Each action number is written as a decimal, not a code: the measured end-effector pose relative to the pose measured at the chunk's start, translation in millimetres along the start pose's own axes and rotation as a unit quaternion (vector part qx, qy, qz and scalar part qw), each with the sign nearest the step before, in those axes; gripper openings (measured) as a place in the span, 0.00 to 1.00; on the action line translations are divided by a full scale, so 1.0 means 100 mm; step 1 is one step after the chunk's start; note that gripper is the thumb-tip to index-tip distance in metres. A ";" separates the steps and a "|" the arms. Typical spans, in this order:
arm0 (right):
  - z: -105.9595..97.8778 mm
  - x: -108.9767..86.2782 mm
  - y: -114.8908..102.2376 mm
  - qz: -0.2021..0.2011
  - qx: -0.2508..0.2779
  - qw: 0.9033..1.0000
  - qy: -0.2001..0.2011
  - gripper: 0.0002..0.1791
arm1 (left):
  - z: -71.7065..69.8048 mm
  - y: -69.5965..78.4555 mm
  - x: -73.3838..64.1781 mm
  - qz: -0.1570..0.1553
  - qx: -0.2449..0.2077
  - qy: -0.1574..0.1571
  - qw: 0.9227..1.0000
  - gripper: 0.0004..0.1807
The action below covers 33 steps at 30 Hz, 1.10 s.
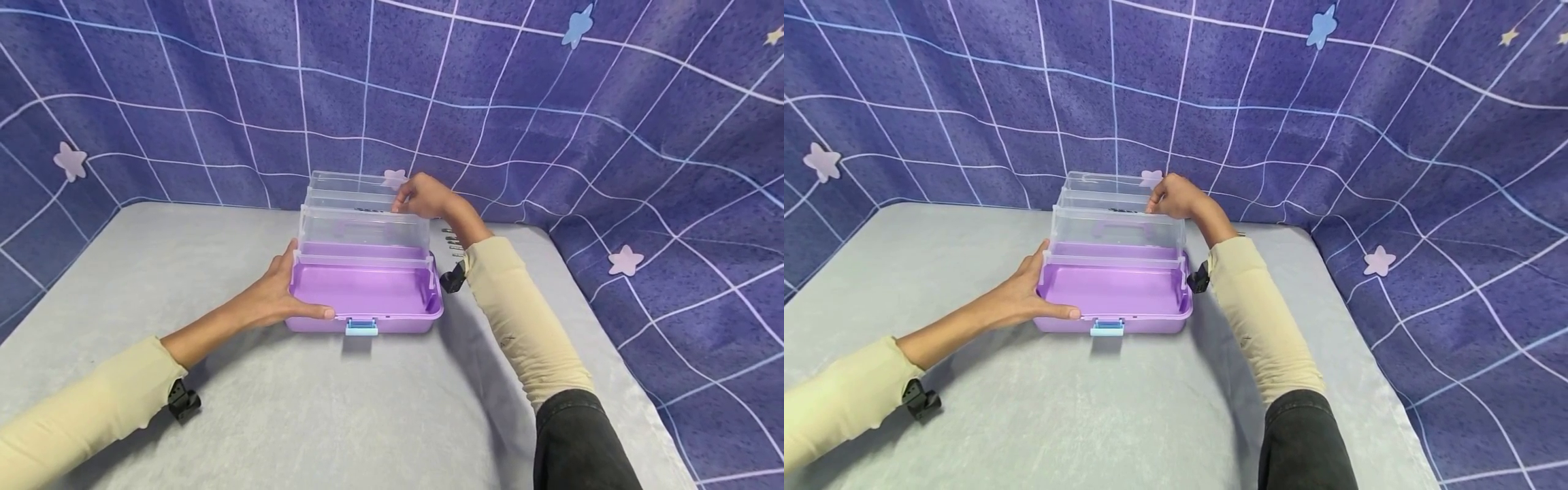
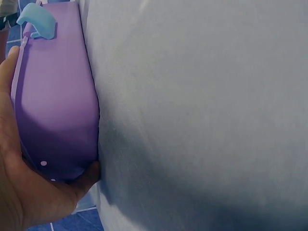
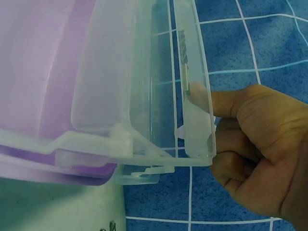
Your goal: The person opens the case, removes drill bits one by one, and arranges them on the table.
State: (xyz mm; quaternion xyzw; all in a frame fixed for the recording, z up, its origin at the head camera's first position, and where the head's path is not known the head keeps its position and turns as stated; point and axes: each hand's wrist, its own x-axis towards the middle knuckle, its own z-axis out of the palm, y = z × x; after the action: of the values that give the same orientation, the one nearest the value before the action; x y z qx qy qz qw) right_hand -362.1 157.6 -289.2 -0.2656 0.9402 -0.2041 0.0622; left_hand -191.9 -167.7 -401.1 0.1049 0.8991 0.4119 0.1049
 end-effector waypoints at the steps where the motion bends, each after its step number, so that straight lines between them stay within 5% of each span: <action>1: 0.00 0.00 0.01 -0.001 0.002 1.000 0.004 0.11 | 0.00 0.00 0.00 0.000 -0.001 0.000 1.000 0.95; 16: 0.02 -0.02 0.02 -0.022 -0.030 0.999 0.027 0.10 | -0.02 -0.02 0.00 0.001 -0.005 0.006 1.000 0.96; 20: 0.00 -0.08 0.07 -0.020 0.048 0.999 0.008 0.13 | -0.02 -0.02 0.00 0.007 -0.008 0.008 1.000 0.95; 27: -0.02 -0.20 0.12 0.054 0.169 0.983 0.056 0.18 | -0.03 0.00 -0.03 0.014 -0.007 0.006 1.000 0.93; 33: -0.05 -0.31 0.21 0.071 0.299 0.951 0.024 0.15 | -0.02 0.00 -0.03 0.016 -0.014 0.004 1.000 0.92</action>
State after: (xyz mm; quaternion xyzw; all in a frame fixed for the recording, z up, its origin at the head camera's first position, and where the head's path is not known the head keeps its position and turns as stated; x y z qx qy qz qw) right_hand -346.4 191.9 -293.2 -0.1621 0.8540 -0.4768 0.1308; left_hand -189.5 -170.3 -399.4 0.1162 0.8919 0.4264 0.0961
